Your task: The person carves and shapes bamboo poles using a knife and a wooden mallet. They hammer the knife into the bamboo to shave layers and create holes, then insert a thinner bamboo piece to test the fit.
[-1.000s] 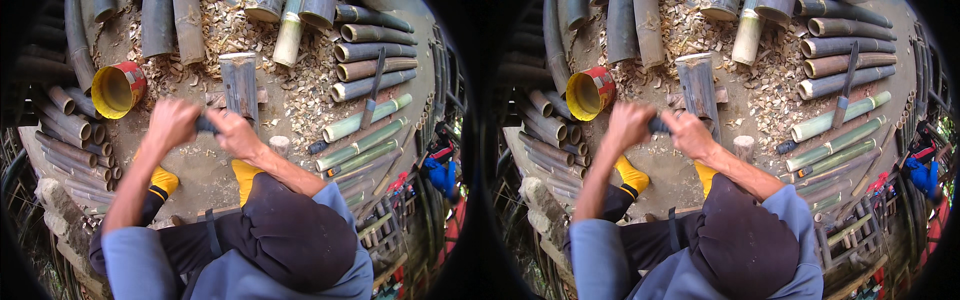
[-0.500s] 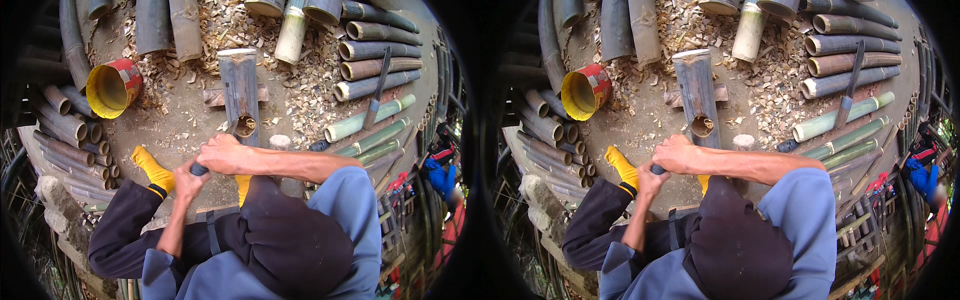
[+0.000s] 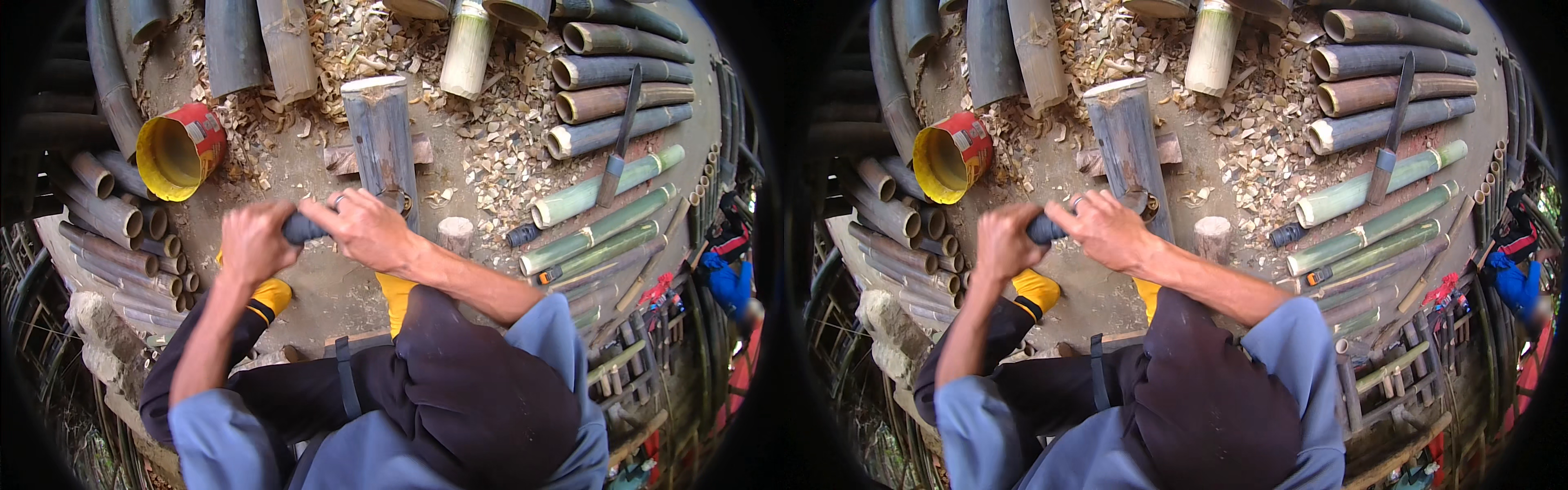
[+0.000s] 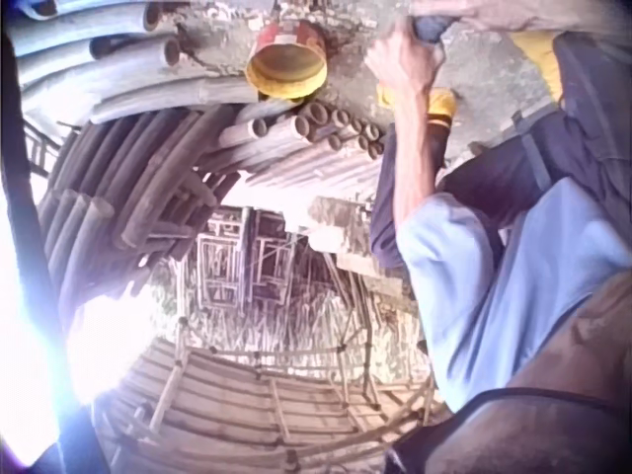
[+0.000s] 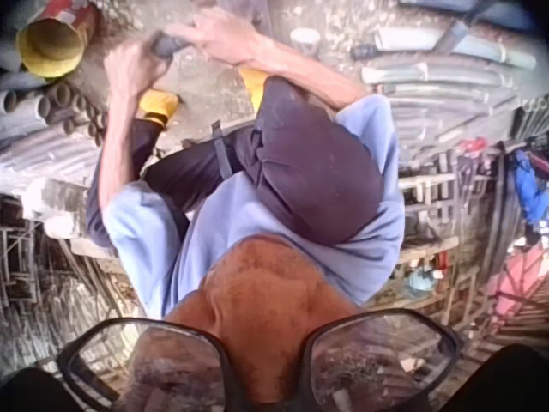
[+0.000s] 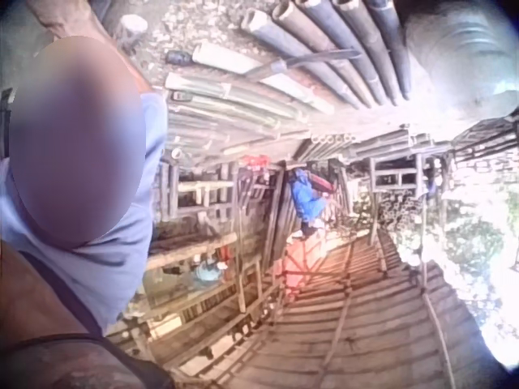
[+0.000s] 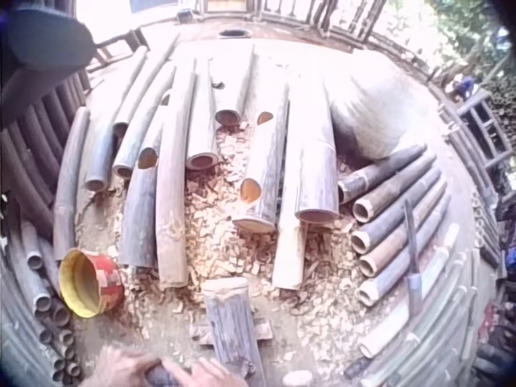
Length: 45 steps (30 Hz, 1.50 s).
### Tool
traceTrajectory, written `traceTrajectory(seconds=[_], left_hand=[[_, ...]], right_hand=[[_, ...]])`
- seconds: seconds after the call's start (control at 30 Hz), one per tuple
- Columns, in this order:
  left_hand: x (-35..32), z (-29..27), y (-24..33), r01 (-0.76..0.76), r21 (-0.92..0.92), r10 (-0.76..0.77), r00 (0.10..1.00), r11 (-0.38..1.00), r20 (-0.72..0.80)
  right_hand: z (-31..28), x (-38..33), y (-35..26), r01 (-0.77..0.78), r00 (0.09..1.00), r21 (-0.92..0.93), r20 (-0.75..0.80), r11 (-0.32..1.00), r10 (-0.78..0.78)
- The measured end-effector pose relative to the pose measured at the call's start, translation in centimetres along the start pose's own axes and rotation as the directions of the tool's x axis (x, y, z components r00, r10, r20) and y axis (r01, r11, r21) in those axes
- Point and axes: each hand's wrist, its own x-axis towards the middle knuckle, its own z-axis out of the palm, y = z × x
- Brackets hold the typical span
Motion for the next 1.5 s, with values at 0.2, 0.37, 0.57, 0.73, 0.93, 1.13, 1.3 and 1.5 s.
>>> traceTrajectory(seconds=[0.2, 0.37, 0.57, 0.73, 0.93, 1.13, 1.3, 1.5], left_hand=[[10.7, -4.1, 2.0, -0.536, 0.306, 0.453, 0.838, 0.787, 0.303], [9.7, -1.8, -3.9, -0.275, 0.020, 0.187, 0.704, 0.961, 0.685], [-4.8, 6.1, -0.6, 0.590, -0.430, -0.221, 0.729, 0.684, 0.648], [-8.9, 10.5, 11.1, 0.733, -0.632, -0.510, 0.655, 0.251, 0.557], [-10.2, 13.9, 13.2, 0.603, -0.681, -0.623, 0.734, 0.415, 0.270], [-6.6, 7.3, 2.5, 0.386, -0.324, -0.404, 0.915, 0.864, 0.012], [2.7, -1.6, 0.5, -0.177, 0.204, 0.154, 0.980, 0.963, 0.126], [12.4, -6.2, 5.7, -0.579, 0.389, 0.347, 0.780, 0.717, 0.521]], right_hand=[[-0.5, 0.2, 0.1, -0.199, 0.833, 0.291, -0.452, 0.936, 0.318], [1.1, 2.1, -0.5, -0.319, 0.938, 0.425, 0.014, 0.847, 0.346], [0.9, 0.7, 0.2, 0.058, 0.729, 0.006, 0.683, 0.998, -0.047], [-0.6, -3.2, 2.0, 0.442, 0.544, 0.081, 0.768, 0.894, -0.338], [-1.0, -4.1, 0.9, 0.393, 0.622, 0.023, 0.729, 0.919, -0.285], [0.6, 0.4, -0.5, 0.198, 0.883, -0.222, 0.463, 0.955, -0.075], [1.0, 0.0, -0.6, -0.152, 0.974, -0.154, -0.194, 0.976, 0.121], [0.4, 0.5, -0.2, -0.267, 0.741, 0.230, -0.572, 0.936, 0.352]])
